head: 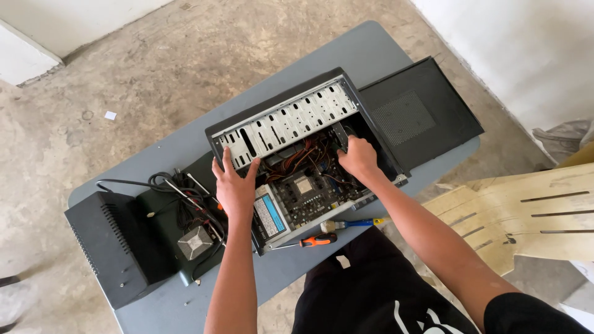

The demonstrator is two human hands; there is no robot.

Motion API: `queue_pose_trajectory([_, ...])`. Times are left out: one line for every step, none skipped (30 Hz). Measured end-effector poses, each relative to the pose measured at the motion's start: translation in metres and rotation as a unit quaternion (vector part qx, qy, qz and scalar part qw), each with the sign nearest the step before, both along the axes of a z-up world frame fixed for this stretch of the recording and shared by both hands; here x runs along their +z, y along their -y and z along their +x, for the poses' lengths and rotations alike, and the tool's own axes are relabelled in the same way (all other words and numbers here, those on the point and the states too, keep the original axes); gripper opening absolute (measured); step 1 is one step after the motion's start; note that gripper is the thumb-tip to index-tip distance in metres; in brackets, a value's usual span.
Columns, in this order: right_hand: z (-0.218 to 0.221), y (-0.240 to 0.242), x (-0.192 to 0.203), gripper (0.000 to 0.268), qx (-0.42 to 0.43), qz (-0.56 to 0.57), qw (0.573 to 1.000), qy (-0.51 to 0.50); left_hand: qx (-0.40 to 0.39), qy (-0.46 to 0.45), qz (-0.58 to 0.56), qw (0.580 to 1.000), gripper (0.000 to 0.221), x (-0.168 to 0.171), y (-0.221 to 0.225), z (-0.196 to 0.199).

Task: Removing a hard drive from a computer case using a screwdriver

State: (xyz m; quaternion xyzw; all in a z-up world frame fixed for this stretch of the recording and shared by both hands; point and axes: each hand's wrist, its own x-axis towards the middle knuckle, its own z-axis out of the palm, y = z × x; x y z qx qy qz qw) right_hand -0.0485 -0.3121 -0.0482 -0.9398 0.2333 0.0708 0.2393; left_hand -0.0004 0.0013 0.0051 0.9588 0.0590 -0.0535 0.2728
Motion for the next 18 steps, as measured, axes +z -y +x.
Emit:
queue_pose_trajectory([0.0,0.0,-0.004,0.046,0.001,0.0,1.0,-0.001,0.001,-0.001,0.0,1.0,0.095,0.0,0.0,0.001])
queue_pose_trajectory([-0.001,-0.001,-0.009,0.044,0.0,-0.002,1.0,0.002,0.0,0.001,0.001,1.0,0.095,-0.001,0.0,0.001])
queue_pose_trajectory([-0.003,-0.003,-0.013,0.042,-0.001,-0.004,1.0,0.005,0.0,0.002,0.001,1.0,0.095,-0.001,0.0,0.001])
queue_pose_trajectory([-0.005,-0.003,-0.013,0.042,0.0,-0.005,1.0,0.005,0.001,0.001,0.0,1.0,0.095,-0.001,-0.001,0.0])
queue_pose_trajectory([-0.006,-0.003,-0.012,0.043,0.002,-0.004,1.0,0.004,0.001,-0.002,0.003,1.0,0.095,-0.001,-0.001,0.0])
queue_pose_trajectory([-0.007,-0.003,-0.011,0.045,0.004,-0.004,1.0,0.005,0.002,-0.004,0.006,1.0,0.094,-0.001,-0.001,0.0])
queue_pose_trajectory([-0.001,0.001,-0.011,0.045,0.006,-0.005,1.0,0.006,0.003,-0.003,0.005,1.0,0.094,-0.002,0.001,0.004])
queue_pose_trajectory([0.0,0.001,-0.014,0.045,0.006,-0.021,1.0,0.007,0.003,-0.001,0.004,1.0,0.094,-0.004,0.0,0.003])
queue_pose_trajectory([0.001,0.001,-0.017,0.046,0.007,-0.037,0.999,0.007,0.003,0.0,0.003,1.0,0.094,-0.006,0.0,0.002])
queue_pose_trajectory([0.001,0.003,-0.018,0.046,0.007,-0.037,0.999,0.006,0.003,-0.001,0.003,1.0,0.094,-0.005,0.0,0.002])
queue_pose_trajectory([0.001,0.005,-0.018,0.044,0.006,-0.034,0.999,0.012,0.002,-0.001,0.002,1.0,0.094,-0.005,0.0,0.001])
queue_pose_trajectory([0.005,0.007,-0.017,0.043,0.005,-0.032,0.999,0.02,0.003,0.002,0.002,1.0,0.094,-0.003,0.0,0.003])
queue_pose_trajectory([0.003,0.007,-0.017,0.043,0.006,-0.032,0.999,0.021,0.004,0.003,0.002,1.0,0.094,-0.003,0.0,0.002])
queue_pose_trajectory([0.001,0.007,-0.016,0.042,0.007,-0.042,0.999,0.03,0.004,0.001,0.001,1.0,0.094,-0.003,0.0,0.002])
queue_pose_trajectory([-0.002,0.008,-0.016,0.042,0.008,-0.051,0.998,0.039,0.005,-0.001,-0.001,1.0,0.094,-0.003,0.0,0.001])
queue_pose_trajectory([-0.003,0.007,-0.015,0.042,0.008,-0.051,0.998,0.038,0.006,-0.002,0.0,1.0,0.094,-0.003,0.0,0.002])
queue_pose_trajectory([-0.004,0.006,-0.014,0.042,0.013,-0.048,0.997,0.057,0.005,0.002,0.0,1.0,0.094,-0.004,0.0,0.002])
queue_pose_trajectory([-0.007,0.005,-0.014,0.042,0.016,-0.044,0.996,0.075,0.004,0.005,0.0,1.0,0.094,-0.004,0.0,0.002])
